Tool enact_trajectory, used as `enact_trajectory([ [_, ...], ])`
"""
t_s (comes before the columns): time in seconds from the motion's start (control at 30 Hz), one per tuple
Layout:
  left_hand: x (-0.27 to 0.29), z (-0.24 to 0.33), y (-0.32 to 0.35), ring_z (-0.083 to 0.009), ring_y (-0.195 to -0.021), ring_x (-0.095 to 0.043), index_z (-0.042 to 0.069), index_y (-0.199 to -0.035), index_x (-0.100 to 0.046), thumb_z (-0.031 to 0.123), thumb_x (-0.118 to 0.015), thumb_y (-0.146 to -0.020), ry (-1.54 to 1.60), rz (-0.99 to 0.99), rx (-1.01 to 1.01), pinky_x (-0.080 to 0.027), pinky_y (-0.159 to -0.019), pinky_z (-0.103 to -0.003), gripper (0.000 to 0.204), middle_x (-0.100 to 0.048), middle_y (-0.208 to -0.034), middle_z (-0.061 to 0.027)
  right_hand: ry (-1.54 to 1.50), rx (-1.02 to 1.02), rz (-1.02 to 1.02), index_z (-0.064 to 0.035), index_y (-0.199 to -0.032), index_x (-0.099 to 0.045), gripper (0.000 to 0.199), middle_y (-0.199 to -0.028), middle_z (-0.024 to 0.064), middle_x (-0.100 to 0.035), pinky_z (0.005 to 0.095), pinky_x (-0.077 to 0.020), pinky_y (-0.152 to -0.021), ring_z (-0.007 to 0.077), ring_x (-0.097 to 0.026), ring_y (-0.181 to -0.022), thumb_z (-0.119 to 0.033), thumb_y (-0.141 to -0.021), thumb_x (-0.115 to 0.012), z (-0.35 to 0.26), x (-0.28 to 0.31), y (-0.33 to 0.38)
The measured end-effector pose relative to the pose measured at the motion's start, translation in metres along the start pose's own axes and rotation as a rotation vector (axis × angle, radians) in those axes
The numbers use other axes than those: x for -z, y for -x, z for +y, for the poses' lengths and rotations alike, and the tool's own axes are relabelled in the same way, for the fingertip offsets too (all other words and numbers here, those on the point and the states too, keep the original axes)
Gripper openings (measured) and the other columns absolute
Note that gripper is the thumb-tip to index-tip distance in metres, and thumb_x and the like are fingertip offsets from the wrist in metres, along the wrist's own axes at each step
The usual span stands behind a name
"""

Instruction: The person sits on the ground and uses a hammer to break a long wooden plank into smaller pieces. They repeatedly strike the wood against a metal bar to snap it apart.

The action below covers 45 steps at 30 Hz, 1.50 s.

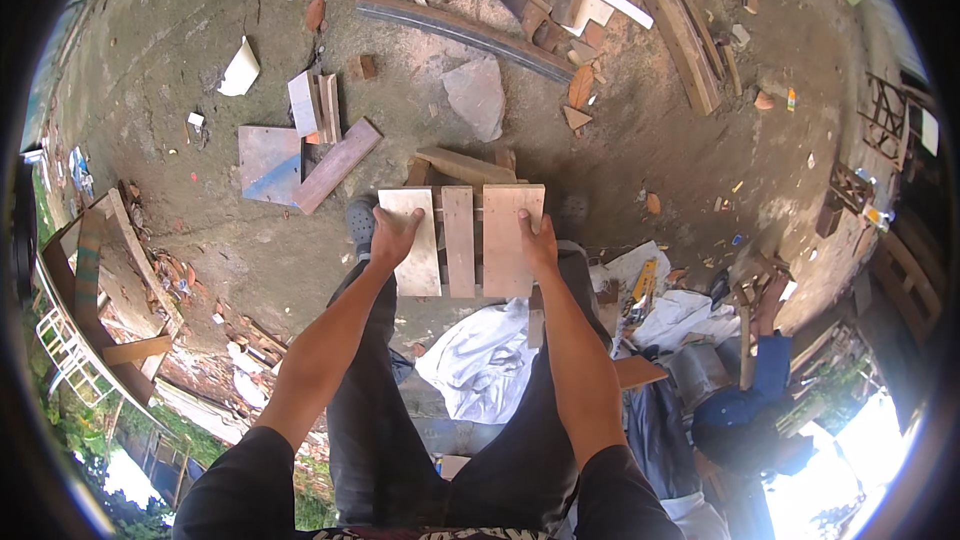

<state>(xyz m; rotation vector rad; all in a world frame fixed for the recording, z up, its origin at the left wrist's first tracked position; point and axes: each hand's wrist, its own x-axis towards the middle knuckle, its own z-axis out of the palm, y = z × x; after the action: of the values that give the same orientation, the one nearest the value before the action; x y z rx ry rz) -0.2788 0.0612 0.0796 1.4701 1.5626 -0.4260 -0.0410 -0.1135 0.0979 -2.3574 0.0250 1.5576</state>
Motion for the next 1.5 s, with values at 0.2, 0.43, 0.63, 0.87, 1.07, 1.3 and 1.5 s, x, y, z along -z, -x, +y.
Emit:
enact_trajectory([
  [0.2,-0.069,0.03,-0.007,-0.0562,-0.112,-0.051,-0.012,-0.121,-0.027,0.068,-0.06,-0.083,0.056,0.043,0.069,-0.044,-0.094,-0.053,0.094,-0.049,-0.118,-0.0457,0.203,0.049,0.075,0.0011,-0.14,-0.039,0.089,-0.127,0.0323,-0.056,0.0456,-0.0427,-0.1,0.0461,-0.053,-0.12,-0.071,-0.088,-0.045,-0.007,0.051,-0.057],
  [0.43,-0.102,0.004,0.008,-0.0476,-0.127,-0.045,-0.025,-0.13,-0.009,0.069,-0.057,-0.085,0.112,-0.101,0.098,-0.038,-0.105,-0.042,0.115,-0.04,-0.128,-0.0466,0.264,-0.027,-0.224,0.0022,-0.138,-0.041,0.084,-0.122,0.0347,-0.057,0.0482,-0.0435,-0.1,0.0476,-0.054,-0.117,-0.068,-0.092,-0.041,0.009,0.091,-0.075],
  [0.63,-0.081,0.077,0.027,-0.0425,-0.137,-0.036,-0.007,-0.144,-0.021,0.066,-0.056,-0.085,-0.408,-0.041,0.425,-0.031,-0.112,-0.048,0.101,-0.035,-0.145,-0.0321,0.586,-0.007,-0.345,0.0024,-0.132,-0.047,0.073,-0.124,0.0293,-0.058,0.0481,-0.0438,-0.1,0.0438,-0.055,-0.118,-0.06,-0.094,-0.046,-0.008,0.116,-0.076],
  [0.87,-0.066,0.202,-0.012,-0.0398,-0.135,-0.038,0.006,-0.146,-0.032,0.052,-0.063,-0.083,-0.205,-0.123,0.16,-0.034,-0.111,-0.047,0.084,-0.039,-0.147,-0.0225,0.376,0.143,-0.244,0.0018,-0.136,-0.046,0.07,-0.124,0.0255,-0.061,0.0429,-0.0449,-0.099,0.0394,-0.058,-0.118,-0.053,-0.093,-0.054,-0.113,0.141,-0.087],
  [1.07,-0.068,0.217,-0.051,-0.0384,-0.119,-0.055,0.005,-0.135,-0.046,0.056,-0.059,-0.086,-0.019,-0.418,0.018,-0.044,-0.1,-0.047,0.072,-0.058,-0.126,-0.0226,0.406,0.212,-0.201,-0.0006,-0.136,-0.049,0.066,-0.127,0.022,-0.061,0.0388,-0.0449,-0.099,0.0315,-0.059,-0.118,-0.051,-0.094,-0.055,-0.218,0.172,-0.089],
  [1.3,0.006,0.254,-0.127,-0.033,-0.098,-0.067,-0.001,-0.121,-0.057,0.048,-0.06,-0.091,0.31,-0.1,-0.174,-0.051,-0.086,-0.039,0.057,-0.069,-0.103,-0.0208,0.434,0.335,-0.274,0.0,-0.133,-0.051,0.067,-0.122,0.0218,-0.062,0.0382,-0.0474,-0.095,0.0323,-0.061,-0.114,-0.053,-0.094,-0.056,-0.283,0.137,-0.121],
  [1.5,-0.014,0.263,-0.212,-0.0362,-0.096,-0.066,0.0,-0.121,-0.057,0.045,-0.058,-0.091,0.285,0.065,-0.288,-0.051,-0.083,-0.043,0.054,-0.069,-0.104,-0.0202,0.76,0.504,-0.391,0.0021,-0.131,-0.051,0.062,-0.12,0.0263,-0.062,0.0436,-0.0467,-0.095,0.0385,-0.06,-0.113,-0.047,-0.093,-0.054,-0.309,0.136,-0.185],
])
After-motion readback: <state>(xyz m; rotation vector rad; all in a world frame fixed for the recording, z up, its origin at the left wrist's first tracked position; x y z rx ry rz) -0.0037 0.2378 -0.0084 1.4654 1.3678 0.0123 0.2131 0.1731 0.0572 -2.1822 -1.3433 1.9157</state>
